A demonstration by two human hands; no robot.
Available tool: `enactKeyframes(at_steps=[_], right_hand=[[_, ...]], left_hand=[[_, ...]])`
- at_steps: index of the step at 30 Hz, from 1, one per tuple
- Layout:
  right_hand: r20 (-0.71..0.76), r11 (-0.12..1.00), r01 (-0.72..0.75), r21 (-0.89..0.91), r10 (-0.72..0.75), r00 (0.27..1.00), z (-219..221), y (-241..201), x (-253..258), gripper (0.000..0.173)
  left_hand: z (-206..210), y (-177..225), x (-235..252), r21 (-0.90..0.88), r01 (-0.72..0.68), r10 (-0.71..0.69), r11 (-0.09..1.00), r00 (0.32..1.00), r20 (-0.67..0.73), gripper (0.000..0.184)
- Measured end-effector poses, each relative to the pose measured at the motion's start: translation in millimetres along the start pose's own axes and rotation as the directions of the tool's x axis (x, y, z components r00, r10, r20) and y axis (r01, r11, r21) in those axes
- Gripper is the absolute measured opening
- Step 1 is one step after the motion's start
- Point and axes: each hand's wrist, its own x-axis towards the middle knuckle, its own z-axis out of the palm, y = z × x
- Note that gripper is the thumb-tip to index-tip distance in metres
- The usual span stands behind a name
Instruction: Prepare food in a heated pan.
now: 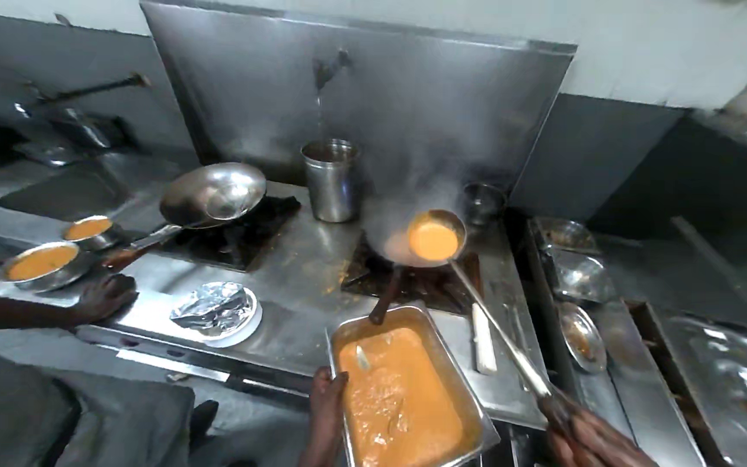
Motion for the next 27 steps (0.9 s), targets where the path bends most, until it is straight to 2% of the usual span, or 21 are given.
enactKeyframes(at_steps=[2, 4, 6, 7, 9, 10, 13, 14, 16, 18, 21, 23, 27], right_hand=[[-0.091, 0.971, 0.026, -0.239, -0.049, 0.995, -1.8, -14.6, 55.2, 0.053], [-0.164, 0.848, -0.008, -0.530, -0.093, 0.982, -2.7, -24.0, 104.9, 0.051], [-0.189, 0.602, -0.057, -0.797, -0.158, 0.969, -4.3, -30.8, 138.7, 0.048], [-0.183, 0.409, -0.087, -0.908, -0.200, 0.963, -6.6, -36.8, 146.5, 0.048], [-0.124, 0.048, -0.115, -0.992, -0.273, 0.954, -8.5, -54.1, 147.4, 0.047], [-0.083, -0.064, -0.106, -0.992, -0.290, 0.953, -8.6, -61.7, 144.2, 0.047], [-0.071, -0.243, -0.130, -0.961, -0.238, 0.969, 1.5, -81.9, 142.5, 0.042], [-0.088, -0.266, -0.141, -0.954, -0.201, 0.976, 4.9, -87.6, 150.9, 0.040], [-0.134, -0.231, -0.156, -0.960, -0.109, 0.985, 8.4, -90.1, 184.8, 0.037], [-0.144, -0.189, -0.155, -0.970, -0.072, 0.987, 10.3, -71.2, 216.5, 0.040], [-0.174, -0.201, -0.183, -0.962, -0.065, 0.983, 28.7, -67.5, 205.9, 0.050], [-0.165, -0.225, -0.168, -0.960, -0.031, 0.986, 44.5, -67.8, 191.0, 0.047], [-0.118, -0.141, -0.127, -0.982, -0.066, 0.991, 26.7, -66.7, 229.9, 0.046]], left_hand=[[1.4, 0.0, -1.0, -0.008, 0.014, -0.015, 1.000, 1.000, -0.024, 0.016], [0.5, -2.4, -1.4, -0.015, 0.006, -0.006, 1.000, 0.999, -0.051, 0.014], [2.0, -1.6, -5.9, -0.013, 0.007, -0.007, 1.000, 0.998, -0.064, 0.015], [5.4, -0.3, -9.1, -0.006, 0.014, -0.014, 1.000, 0.997, -0.075, 0.015], [11.3, 1.7, -12.1, -0.002, 0.033, -0.033, 0.999, 0.993, -0.117, 0.015], [9.8, 1.5, -11.7, 0.002, 0.037, -0.036, 0.999, 0.991, -0.132, 0.016], [4.1, -2.3, -3.8, 0.035, 0.023, -0.017, 0.999, 0.989, -0.150, 0.019], [8.7, -3.4, -1.5, 0.055, 0.018, -0.011, 0.998, 0.990, -0.141, 0.019], [17.9, -3.6, -0.7, 0.069, 0.021, -0.012, 0.997, 0.992, -0.128, 0.019], [9.7, -2.1, 2.0, 0.086, 0.009, 0.003, 0.996, 0.990, -0.140, 0.017], [19.4, -0.9, 7.3, 0.095, 0.022, -0.006, 0.995, 0.987, -0.161, 0.022], [19.4, -0.8, 5.8, 0.104, 0.034, -0.013, 0.994, 0.981, -0.193, 0.020], [22.2, 1.4, 3.5, 0.126, 0.033, -0.008, 0.991, 0.981, -0.193, 0.016]])
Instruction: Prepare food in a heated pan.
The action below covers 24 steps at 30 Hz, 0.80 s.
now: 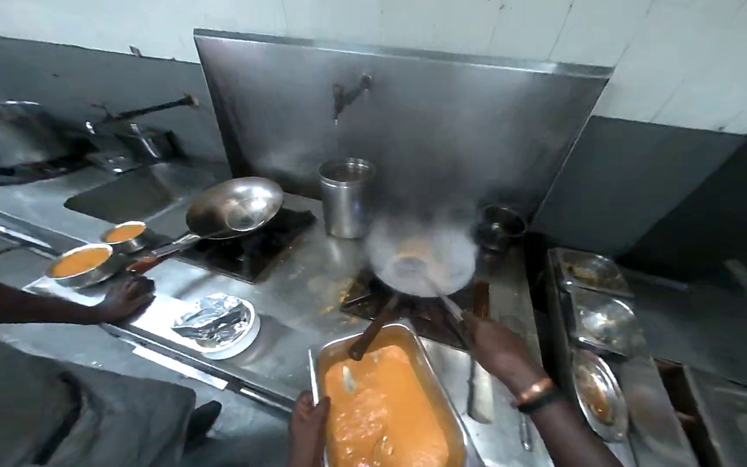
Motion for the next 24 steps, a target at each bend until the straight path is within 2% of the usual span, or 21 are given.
enactKeyframes(at_steps=[2, 6, 9, 12, 15, 17, 19, 21, 22, 24], right_hand=[[-0.018, 1.000, -0.023, 0.002, 0.023, 1.000, -5.8, 9.7, 14.2, 0.048], [-0.024, 0.999, -0.019, -0.041, 0.018, 1.000, -17.5, 26.7, -19.9, 0.038], [0.054, 0.999, 0.002, -0.048, 0.000, 0.999, -24.8, 28.6, -27.7, 0.045], [0.028, 0.971, 0.017, 0.237, -0.025, 0.999, 2.6, 54.3, 10.9, 0.045], [-0.056, 0.740, 0.026, 0.672, 0.016, 0.998, 19.8, 73.4, 20.0, 0.041], [-0.077, 0.705, -0.001, 0.709, 0.078, 0.994, 31.0, 75.7, 21.8, 0.043], [-0.083, 0.726, -0.016, 0.688, 0.101, 0.991, 36.9, 74.0, 40.4, 0.046], [-0.048, 0.720, -0.017, 0.694, 0.070, 0.996, 41.1, 67.6, 62.4, 0.046], [-0.037, 0.733, 0.004, 0.680, 0.029, 0.999, 42.3, 62.4, 67.6, 0.046], [-0.033, 0.844, 0.077, 0.531, -0.070, 0.997, 34.6, 44.9, 60.5, 0.046]], left_hand=[[2.9, 1.7, -0.2, -0.002, -0.002, 0.002, 1.000, 1.000, -0.007, 0.017], [-12.7, -4.3, -0.2, 0.041, 0.005, -0.006, 0.999, 1.000, 0.024, 0.026], [-18.9, -3.4, -19.0, 0.058, 0.052, -0.057, 0.997, 0.996, 0.075, 0.028], [-27.3, -8.6, -48.9, 0.052, 0.076, -0.082, 0.996, 0.989, 0.120, 0.030], [-30.5, -16.0, -63.2, 0.030, 0.058, -0.061, 0.998, 0.993, 0.100, 0.042], [-34.9, -20.3, -69.1, 0.031, 0.028, -0.028, 0.999, 0.999, 0.024, 0.043], [-35.4, -20.8, -71.0, 0.133, -0.105, 0.117, 0.986, 0.989, -0.086, 0.046], [-30.1, -2.6, -76.8, 0.289, -0.336, 0.383, 0.896, 0.915, -0.126, 0.047], [-24.9, 13.6, -78.3, 0.333, -0.443, 0.495, 0.832, 0.865, -0.087, 0.046], [-6.7, 51.6, -72.9, 0.413, -0.611, 0.652, 0.676, 0.756, 0.051, 0.045]])
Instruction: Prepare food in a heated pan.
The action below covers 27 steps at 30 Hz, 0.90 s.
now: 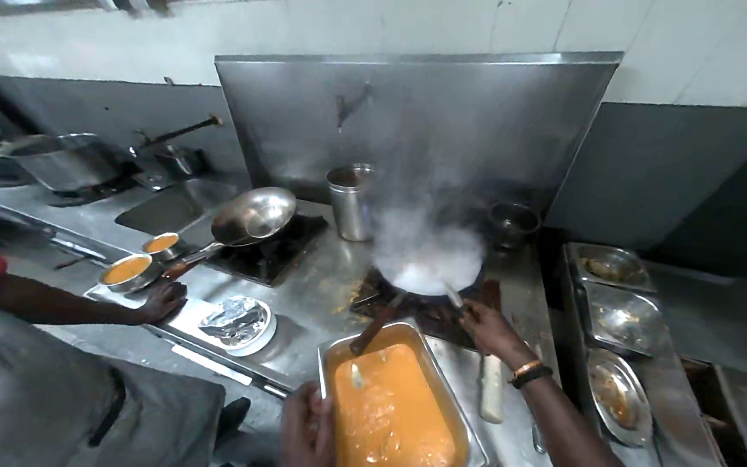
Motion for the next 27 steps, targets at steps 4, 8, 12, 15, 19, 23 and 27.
enactKeyframes(at_steps=[4, 8, 12, 15, 19, 23, 27], right_hand=[[-0.032, 0.911, 0.024, -0.413, -0.040, 0.999, 3.1, -31.1, -19.5, 0.053], [-0.145, 0.791, -0.118, -0.600, 0.037, 0.989, -38.2, -26.4, -29.2, 0.048], [-0.158, 0.674, -0.121, -0.729, 0.007, 0.987, -93.2, -22.7, -76.9, 0.043], [-0.029, 0.788, -0.086, -0.610, 0.087, 0.996, -107.5, -17.9, -97.5, 0.046], [0.046, 0.923, -0.098, -0.371, 0.124, 0.991, -55.7, -10.5, -71.5, 0.048], [-0.105, 0.926, -0.131, -0.354, 0.099, 0.989, -4.1, -10.8, -38.5, 0.048], [-0.035, 0.906, -0.143, -0.399, 0.141, 0.989, -10.4, -38.2, -67.5, 0.049]], left_hand=[[37.0, 34.6, 80.3, 0.236, -0.165, 0.075, 0.958, 0.935, 0.347, 0.051], [64.9, 41.6, 125.7, 0.357, -0.066, -0.173, 0.932, 0.784, 0.596, 0.039], [59.5, -6.8, 143.1, 0.298, 0.028, -0.207, 0.954, 0.780, 0.590, 0.037], [57.1, 6.9, 141.4, 0.309, 0.012, -0.218, 0.951, 0.735, 0.641, 0.040], [65.6, 42.3, 117.0, 0.303, 0.021, -0.231, 0.953, 0.697, 0.679, 0.046], [57.6, 28.5, 117.1, 0.237, 0.076, -0.218, 0.969, 0.716, 0.663, 0.047], [11.0, -6.1, 95.9, 0.025, 0.180, -0.170, 0.983, 0.865, 0.472, 0.051]])
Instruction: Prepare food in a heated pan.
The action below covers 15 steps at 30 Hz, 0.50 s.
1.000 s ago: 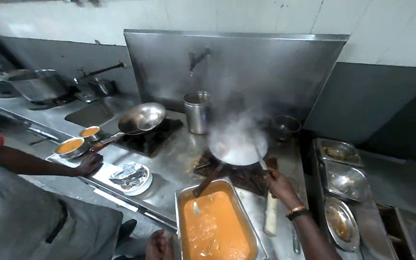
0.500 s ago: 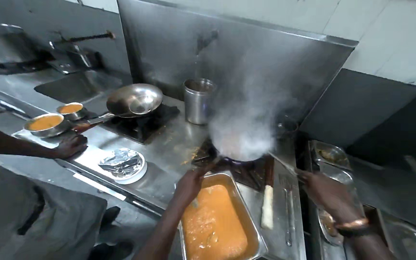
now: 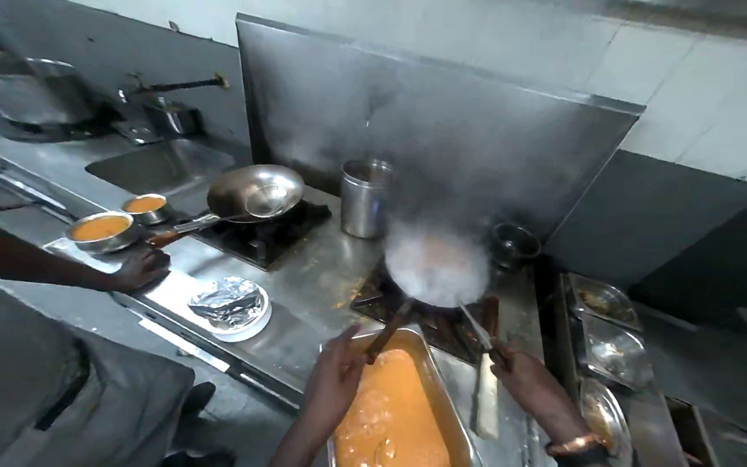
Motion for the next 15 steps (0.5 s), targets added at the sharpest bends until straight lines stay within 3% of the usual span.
enactKeyframes(at_steps=[4, 7, 12, 15], right_hand=[[0.041, 0.996, 0.064, 0.067, -0.067, 0.997, 5.6, 2.8, 15.3, 0.049], [0.001, 0.989, 0.028, 0.144, -0.029, 1.000, 4.9, 7.5, 46.3, 0.048], [-0.102, 0.819, 0.068, 0.569, -0.012, 0.995, 3.8, 49.3, 23.6, 0.044], [-0.133, 0.808, 0.056, 0.587, 0.029, 0.991, 19.2, 83.9, 17.2, 0.045]], left_hand=[[7.2, -48.2, -57.2, -0.181, 0.029, -0.075, 0.983, 0.965, -0.251, 0.051], [22.6, -69.3, -100.7, -0.300, 0.121, -0.192, 0.946, 0.956, -0.222, 0.055], [43.3, -99.2, -148.6, -0.444, 0.355, -0.423, 0.822, 0.904, -0.061, 0.050], [52.5, -97.5, -155.6, -0.519, 0.377, -0.468, 0.767, 0.883, -0.050, 0.043]])
